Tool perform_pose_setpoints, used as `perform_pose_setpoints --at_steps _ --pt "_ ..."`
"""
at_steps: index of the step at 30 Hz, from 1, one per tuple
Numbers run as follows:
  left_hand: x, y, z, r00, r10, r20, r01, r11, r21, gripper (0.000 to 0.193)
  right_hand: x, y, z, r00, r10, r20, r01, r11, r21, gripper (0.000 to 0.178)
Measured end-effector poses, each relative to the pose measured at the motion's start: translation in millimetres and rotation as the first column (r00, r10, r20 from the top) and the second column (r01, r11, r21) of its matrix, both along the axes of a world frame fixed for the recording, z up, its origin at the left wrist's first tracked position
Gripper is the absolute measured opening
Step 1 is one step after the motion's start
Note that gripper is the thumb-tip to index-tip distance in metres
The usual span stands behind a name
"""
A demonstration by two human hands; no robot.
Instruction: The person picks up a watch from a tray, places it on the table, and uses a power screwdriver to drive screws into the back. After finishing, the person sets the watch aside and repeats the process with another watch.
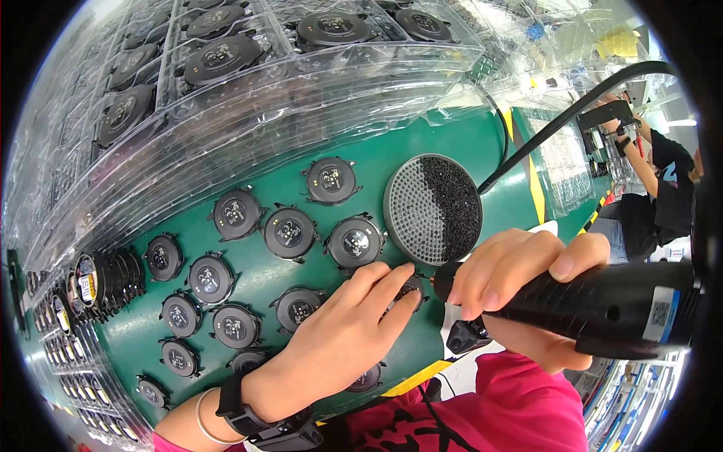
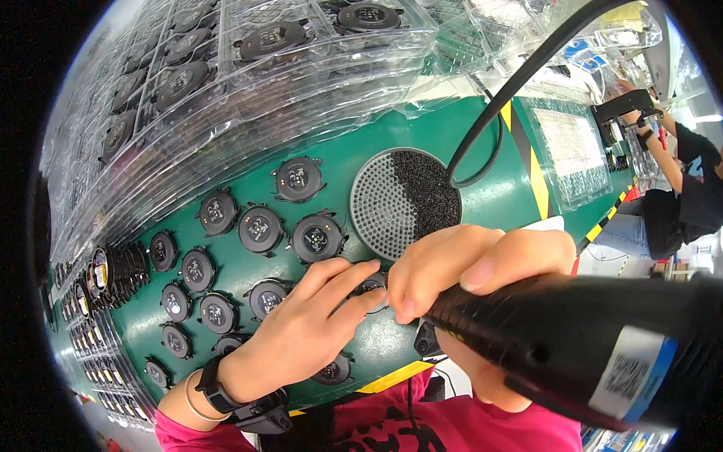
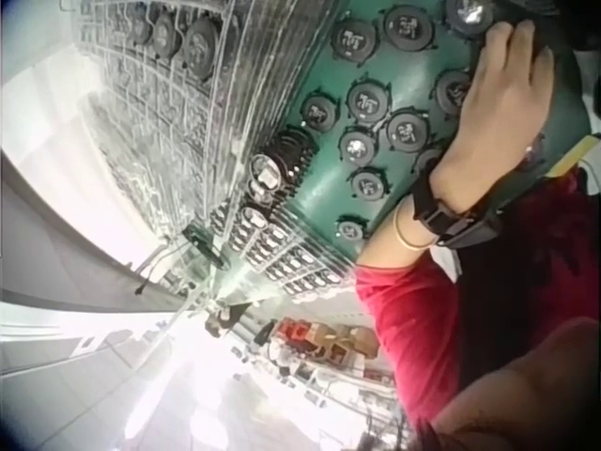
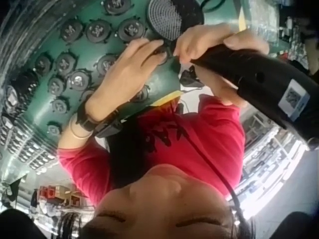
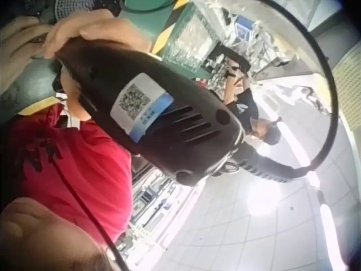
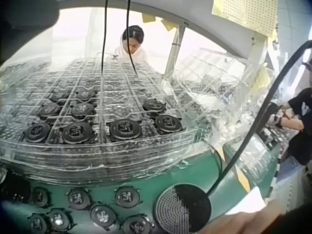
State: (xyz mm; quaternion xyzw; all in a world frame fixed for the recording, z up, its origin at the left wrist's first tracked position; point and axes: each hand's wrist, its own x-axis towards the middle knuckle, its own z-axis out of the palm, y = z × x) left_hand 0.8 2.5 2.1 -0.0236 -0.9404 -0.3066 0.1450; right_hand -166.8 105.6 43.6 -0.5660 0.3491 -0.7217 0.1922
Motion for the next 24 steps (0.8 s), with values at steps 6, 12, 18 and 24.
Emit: perform_pose_setpoints --at_steps 6,12,18,24 --pt "0.5 0.3 -0.1 1.0 0.004 0.002 -0.004 1.0 0.007 0.042 -0.2 -4.0 -6.6 1.0 0.021 0.009 -0.02 1.0 -0.02 0.069" --pt "0.6 0.9 -4.2 1.0 0.025 -0.017 -0.024 0.996 0.087 0.044 2.3 -2.4 -7.1 0.994 -0.038 0.1 0.035 0.999 0.028 0.071" --pt "-0.5 0.1 -1.3 1.0 0.001 0.004 -0.001 0.998 0.059 0.043 -13.4 6.5 -1.7 0.979 -0.08 0.187 0.08 0.997 0.005 0.078" --pt "-1.0 -0.5 2.9 0.999 -0.015 0.044 0.014 1.0 0.024 0.04 -31.9 2.0 -12.1 0.997 0.007 0.075 -0.003 0.998 -0.06 0.082"
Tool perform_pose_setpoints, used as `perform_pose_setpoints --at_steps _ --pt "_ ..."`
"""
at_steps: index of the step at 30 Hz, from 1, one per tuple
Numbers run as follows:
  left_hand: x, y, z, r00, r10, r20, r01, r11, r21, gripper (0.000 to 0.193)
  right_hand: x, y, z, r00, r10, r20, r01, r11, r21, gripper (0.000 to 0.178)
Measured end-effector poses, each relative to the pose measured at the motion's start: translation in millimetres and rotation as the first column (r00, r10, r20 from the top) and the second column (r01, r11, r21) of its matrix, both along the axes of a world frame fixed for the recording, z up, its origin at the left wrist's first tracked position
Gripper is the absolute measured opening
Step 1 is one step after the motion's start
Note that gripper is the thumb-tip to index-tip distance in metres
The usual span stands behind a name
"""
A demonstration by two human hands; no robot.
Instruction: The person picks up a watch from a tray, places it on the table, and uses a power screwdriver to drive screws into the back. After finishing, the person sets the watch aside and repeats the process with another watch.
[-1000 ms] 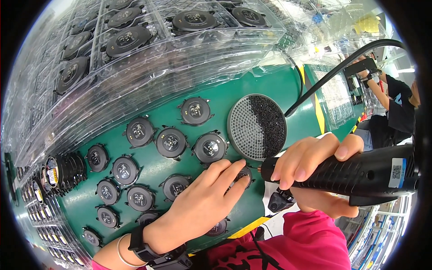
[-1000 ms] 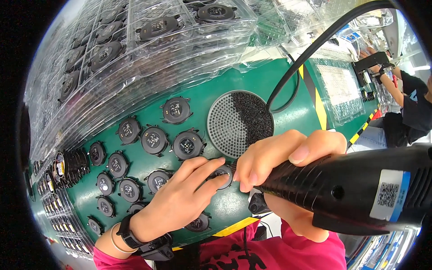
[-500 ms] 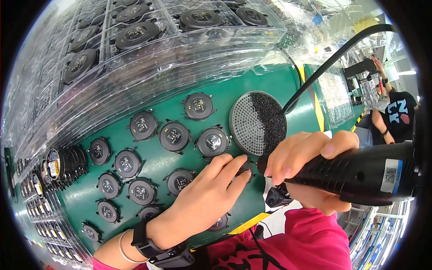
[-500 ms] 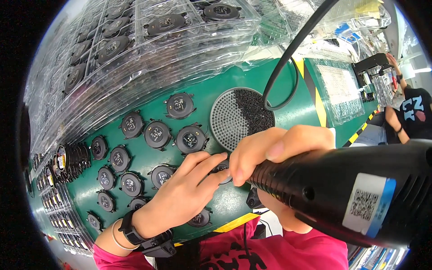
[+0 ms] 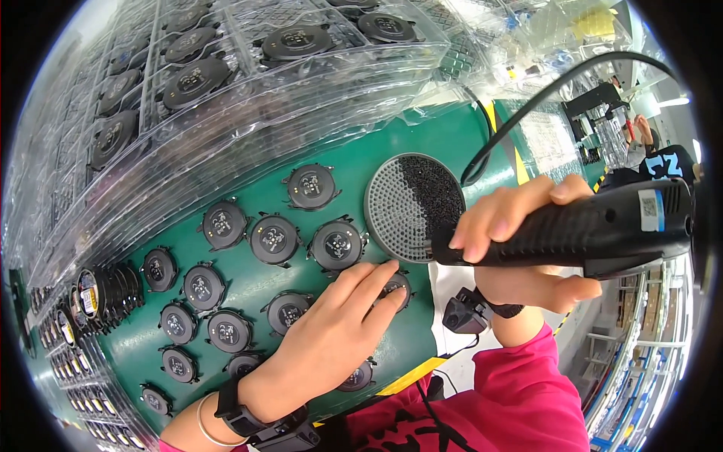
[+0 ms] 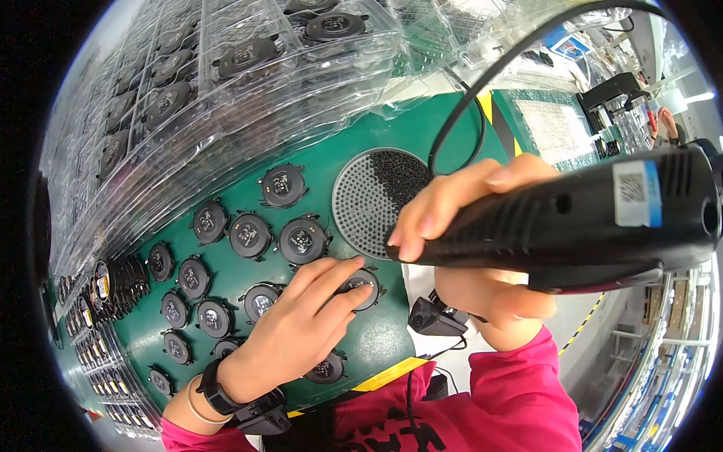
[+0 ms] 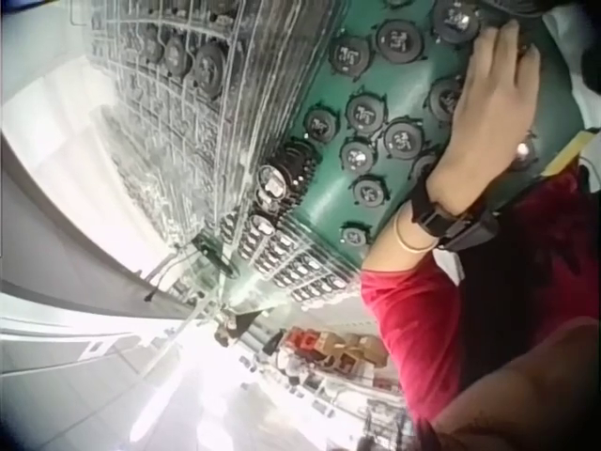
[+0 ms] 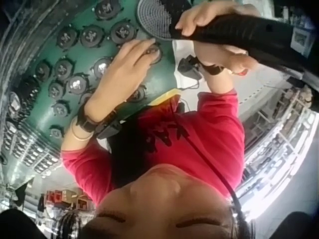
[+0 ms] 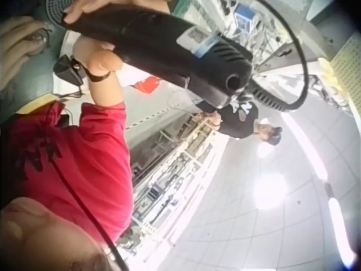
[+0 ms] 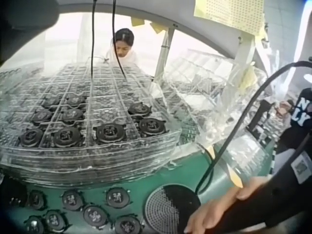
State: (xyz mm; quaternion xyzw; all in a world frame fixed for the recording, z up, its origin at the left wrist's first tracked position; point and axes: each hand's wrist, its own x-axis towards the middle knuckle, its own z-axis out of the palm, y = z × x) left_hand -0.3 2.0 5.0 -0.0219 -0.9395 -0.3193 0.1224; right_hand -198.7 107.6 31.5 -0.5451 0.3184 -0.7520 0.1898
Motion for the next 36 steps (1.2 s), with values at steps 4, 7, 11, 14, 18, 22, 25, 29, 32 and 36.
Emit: perform_pose_setpoints --at_steps 4,7,11,14,18,22,25,29,32,36 --pt "0.4 -1.0 -1.8 1.0 -0.005 0.001 0.005 1.0 0.007 0.039 7.8 -6.9 -2.2 0.984 -0.176 0.022 0.176 0.984 0.03 0.092" --pt "0.1 -1.4 -1.4 1.0 -0.009 -0.002 0.009 1.0 0.012 0.039 4.3 -8.3 -3.4 0.988 -0.156 0.0 0.156 0.987 0.025 0.092" --pt "1.0 -0.7 -1.1 1.0 0.005 -0.009 -0.005 1.0 0.007 0.039 4.7 -9.0 -2.5 0.988 -0.154 -0.028 0.155 0.987 0.032 0.091" --pt "1.7 -0.2 -1.9 1.0 0.017 -0.009 -0.017 1.0 -0.002 0.039 5.6 -9.2 -3.5 0.989 -0.146 -0.028 0.147 0.988 0.038 0.09" --pt "0.7 1.3 -3.3 1.0 0.016 -0.017 -0.017 1.0 -0.009 0.038 6.6 -8.4 -3.3 0.991 -0.135 -0.026 0.136 0.99 0.041 0.088" --pt "0.4 2.4 -5.2 0.999 0.014 -0.052 -0.015 0.999 -0.033 0.038 8.7 -4.4 3.1 0.991 -0.135 0.006 0.134 0.991 0.013 0.085" --pt "-0.2 2.6 -6.3 0.997 0.003 -0.083 -0.008 0.998 -0.06 0.037 11.6 2.3 12.6 0.989 -0.111 0.097 0.114 0.993 -0.018 0.081" --pt "1.1 2.3 -7.0 0.996 0.016 -0.087 -0.022 0.998 -0.066 0.037 22.1 7.9 16.9 0.99 -0.006 0.14 0.006 1.0 0.004 0.075" --pt "0.6 2.2 -6.3 0.995 0.028 -0.092 -0.033 0.998 -0.06 0.037 32.9 5.0 16.4 0.994 0.011 0.11 -0.021 0.996 0.089 0.071" --pt "1.2 2.0 -6.0 0.995 0.028 -0.092 -0.034 0.997 -0.062 0.037 31.9 2.0 10.4 0.984 0.124 0.13 -0.124 0.992 -0.011 0.087"
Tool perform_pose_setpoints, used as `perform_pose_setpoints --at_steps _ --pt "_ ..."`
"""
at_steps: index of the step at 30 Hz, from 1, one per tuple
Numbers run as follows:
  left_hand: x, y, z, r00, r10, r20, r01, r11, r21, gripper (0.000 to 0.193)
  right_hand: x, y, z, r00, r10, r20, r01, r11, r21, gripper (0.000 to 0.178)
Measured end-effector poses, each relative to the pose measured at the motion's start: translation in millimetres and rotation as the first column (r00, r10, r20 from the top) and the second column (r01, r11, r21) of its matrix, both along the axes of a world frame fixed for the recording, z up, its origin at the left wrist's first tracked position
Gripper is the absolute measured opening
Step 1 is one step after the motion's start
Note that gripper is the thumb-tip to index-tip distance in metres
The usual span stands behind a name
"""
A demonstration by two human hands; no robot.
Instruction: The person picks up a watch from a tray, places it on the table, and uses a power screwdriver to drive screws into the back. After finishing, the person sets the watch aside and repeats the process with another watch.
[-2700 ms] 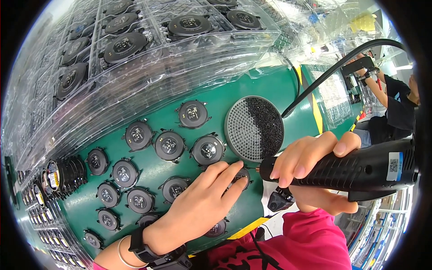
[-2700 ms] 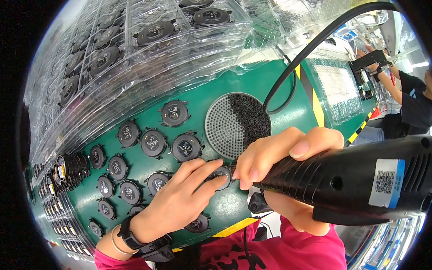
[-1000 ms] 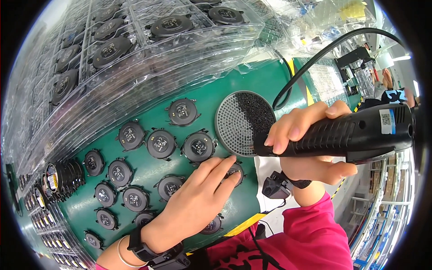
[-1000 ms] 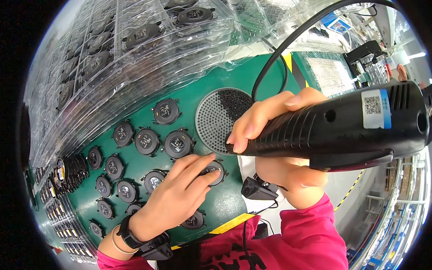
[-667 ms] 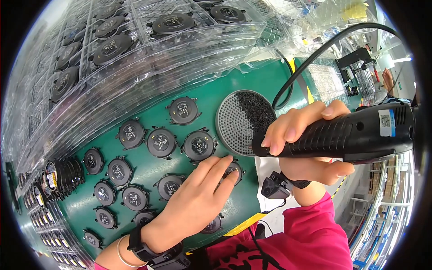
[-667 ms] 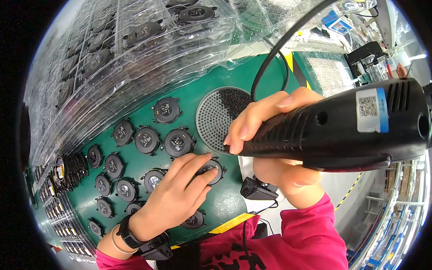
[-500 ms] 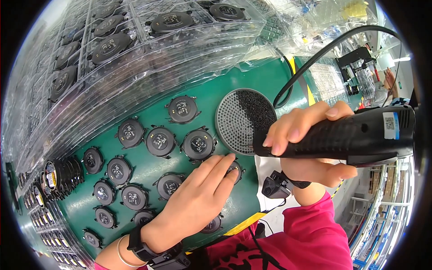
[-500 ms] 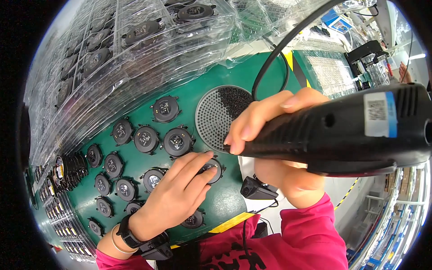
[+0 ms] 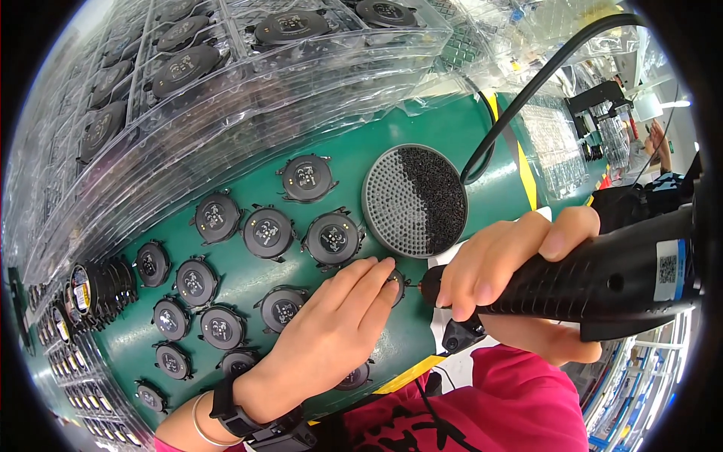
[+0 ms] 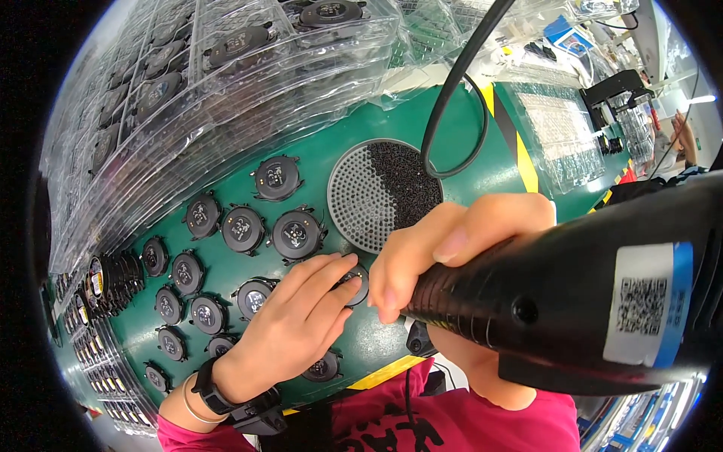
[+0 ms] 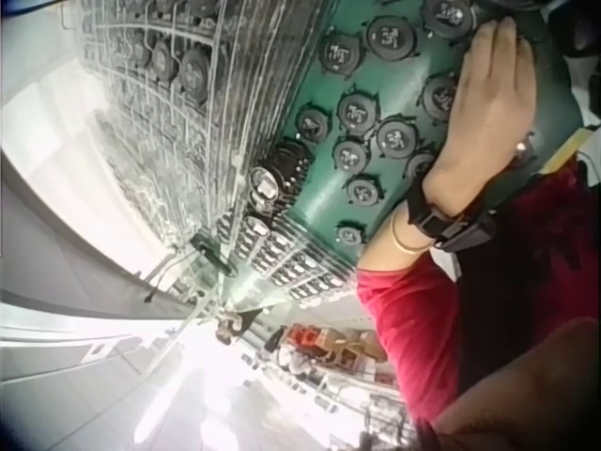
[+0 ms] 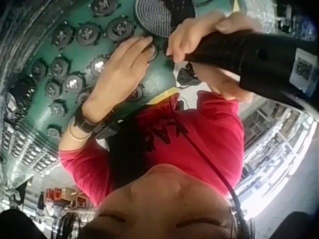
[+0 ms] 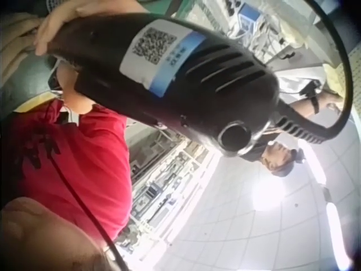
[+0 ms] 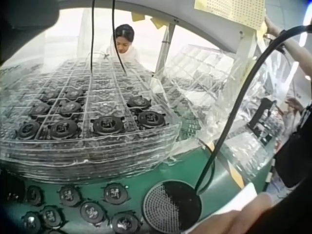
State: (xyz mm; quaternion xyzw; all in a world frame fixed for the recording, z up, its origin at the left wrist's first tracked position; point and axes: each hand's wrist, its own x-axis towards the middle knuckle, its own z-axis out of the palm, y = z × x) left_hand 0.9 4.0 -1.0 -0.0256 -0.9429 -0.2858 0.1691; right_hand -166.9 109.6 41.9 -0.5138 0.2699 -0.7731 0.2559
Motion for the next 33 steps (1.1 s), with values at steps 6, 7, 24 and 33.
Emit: perform_pose_setpoints --at_steps 6,7,24,33 --pt "0.1 0.6 -0.1 1.0 0.006 0.002 -0.006 1.0 0.007 0.037 2.2 2.8 2.2 1.0 -0.009 0.005 0.009 0.999 0.04 0.086" --pt "-0.2 0.8 0.2 1.0 0.004 0.003 -0.004 1.0 0.008 0.038 2.3 2.9 2.0 1.0 -0.007 0.005 0.007 0.999 0.038 0.086" --pt "1.9 -1.0 3.5 1.0 0.009 0.007 -0.01 0.999 0.038 0.041 1.2 -0.3 -1.8 0.976 -0.037 -0.215 0.047 0.998 0.045 0.068" --pt "5.2 -0.3 4.1 0.99 -0.075 0.119 0.048 0.976 0.212 0.039 -8.5 4.7 7.0 0.99 -0.107 0.093 0.096 0.989 0.115 0.077"
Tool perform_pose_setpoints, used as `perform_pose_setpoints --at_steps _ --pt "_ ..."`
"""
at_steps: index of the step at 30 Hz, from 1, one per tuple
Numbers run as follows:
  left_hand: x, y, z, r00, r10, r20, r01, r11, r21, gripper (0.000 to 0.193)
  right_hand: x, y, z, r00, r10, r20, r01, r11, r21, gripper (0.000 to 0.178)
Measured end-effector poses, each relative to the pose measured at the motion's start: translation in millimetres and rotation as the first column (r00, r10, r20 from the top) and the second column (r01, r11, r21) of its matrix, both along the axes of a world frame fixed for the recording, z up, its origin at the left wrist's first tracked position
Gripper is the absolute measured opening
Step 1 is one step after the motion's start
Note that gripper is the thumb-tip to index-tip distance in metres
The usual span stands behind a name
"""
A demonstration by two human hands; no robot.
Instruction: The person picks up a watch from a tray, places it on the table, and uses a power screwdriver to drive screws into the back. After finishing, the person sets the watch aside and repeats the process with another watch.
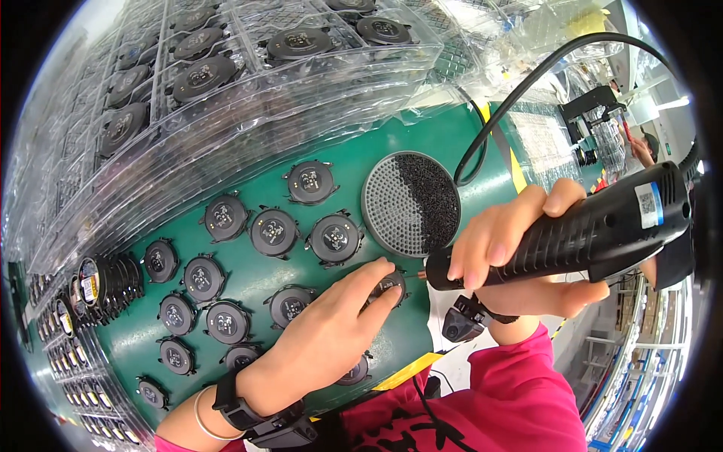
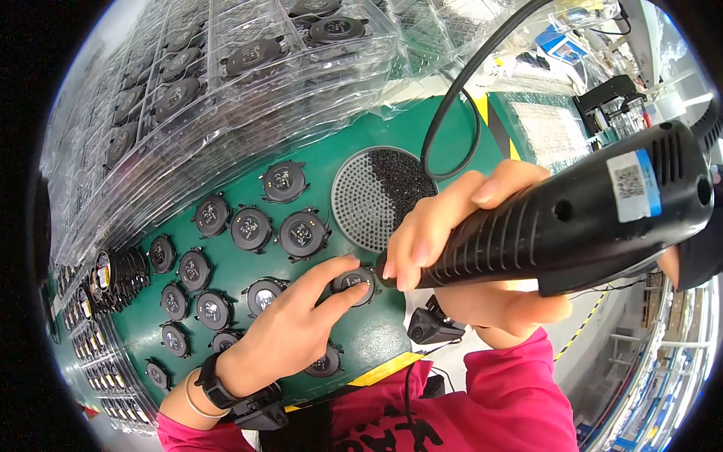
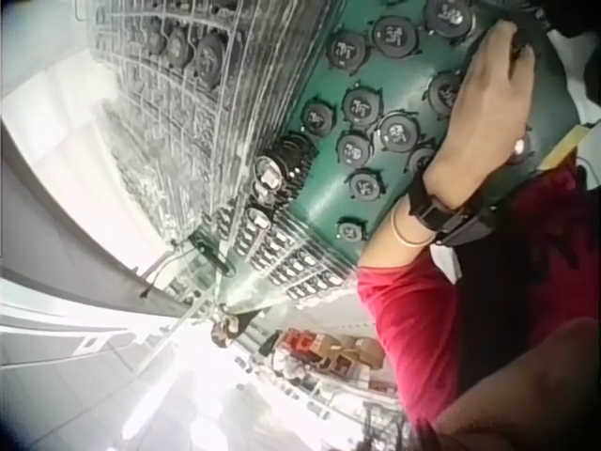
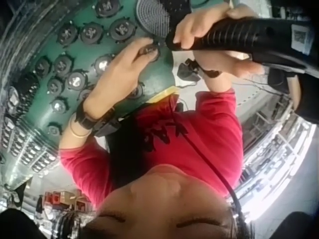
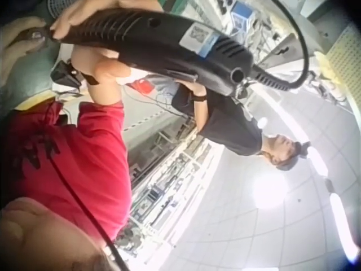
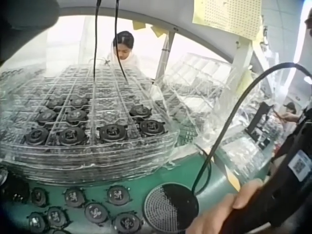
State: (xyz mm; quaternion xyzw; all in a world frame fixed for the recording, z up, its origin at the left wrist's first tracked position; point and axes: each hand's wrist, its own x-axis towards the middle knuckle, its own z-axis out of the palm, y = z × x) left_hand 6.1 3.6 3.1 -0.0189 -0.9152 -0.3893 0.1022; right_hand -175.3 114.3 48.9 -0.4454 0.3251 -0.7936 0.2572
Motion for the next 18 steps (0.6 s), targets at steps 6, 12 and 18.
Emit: perform_pose_setpoints --at_steps 6,12,18 --pt "-1.0 -0.3 -0.1 1.0 -0.006 -0.012 0.006 1.0 -0.011 0.038 -1.4 -2.7 -4.9 0.99 -0.015 -0.143 0.025 0.998 0.064 0.082" --pt "-0.1 0.1 -1.2 1.0 0.004 -0.017 -0.005 1.0 -0.01 0.038 1.6 -3.9 -5.5 0.989 -0.019 -0.148 0.034 0.995 0.094 0.082" --pt "-1.5 0.0 -1.5 1.0 0.005 -0.023 -0.006 1.0 -0.02 0.037 0.5 -2.6 -4.9 0.985 -0.009 -0.172 0.02 0.998 0.061 0.079"
